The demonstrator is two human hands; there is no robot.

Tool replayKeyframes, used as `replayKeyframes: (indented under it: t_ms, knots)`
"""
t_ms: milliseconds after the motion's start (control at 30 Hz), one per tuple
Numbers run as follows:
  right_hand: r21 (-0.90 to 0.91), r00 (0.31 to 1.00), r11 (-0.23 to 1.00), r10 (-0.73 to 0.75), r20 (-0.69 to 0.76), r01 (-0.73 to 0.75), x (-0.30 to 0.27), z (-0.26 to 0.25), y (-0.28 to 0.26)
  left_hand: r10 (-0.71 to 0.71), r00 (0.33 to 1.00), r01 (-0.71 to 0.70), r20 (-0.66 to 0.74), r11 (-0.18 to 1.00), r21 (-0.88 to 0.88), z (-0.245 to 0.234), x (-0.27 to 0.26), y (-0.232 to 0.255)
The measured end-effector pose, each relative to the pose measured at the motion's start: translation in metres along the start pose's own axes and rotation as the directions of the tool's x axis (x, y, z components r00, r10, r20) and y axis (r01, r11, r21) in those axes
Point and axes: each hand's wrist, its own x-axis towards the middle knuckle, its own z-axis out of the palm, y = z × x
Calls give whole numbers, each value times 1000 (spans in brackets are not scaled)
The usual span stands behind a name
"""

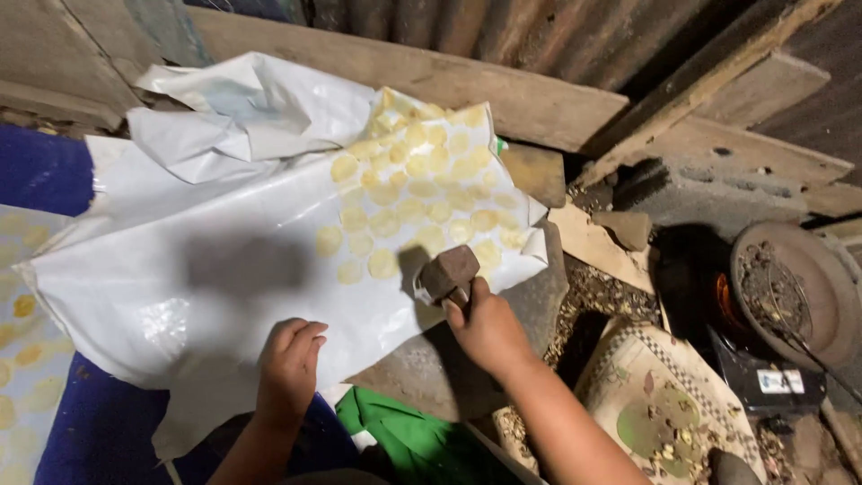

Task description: Cracking and flattening nuts using a stone and mallet to prepare them for drying

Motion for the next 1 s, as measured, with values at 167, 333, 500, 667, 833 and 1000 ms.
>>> replayKeyframes:
  t_ms: [167,333,500,667,833,1000]
  knots:
    - [-18,961,996,-92,-260,91,-9,86,30,105,989,-125,102,970,209,15,29,24]
    - [52,991,996,-59,-121,66,2,68,26,154,917,-347,367,761,548,73,37,2]
    - [141,934,953,-222,-278,268,-3,73,48,286,911,-377,297,868,322,68,38,3]
    - [-260,956,920,-283,75,293,-52,-69,123,386,914,-400,129,908,121,59,17,-50]
    - [-670,949,729,-292,-119,140,-112,-143,332,437,899,-438,31,892,109,67,82,-57]
    - [-292,917,878,314,-245,-379,-191,-140,419,230,942,-226,246,973,-45,24,102,-46]
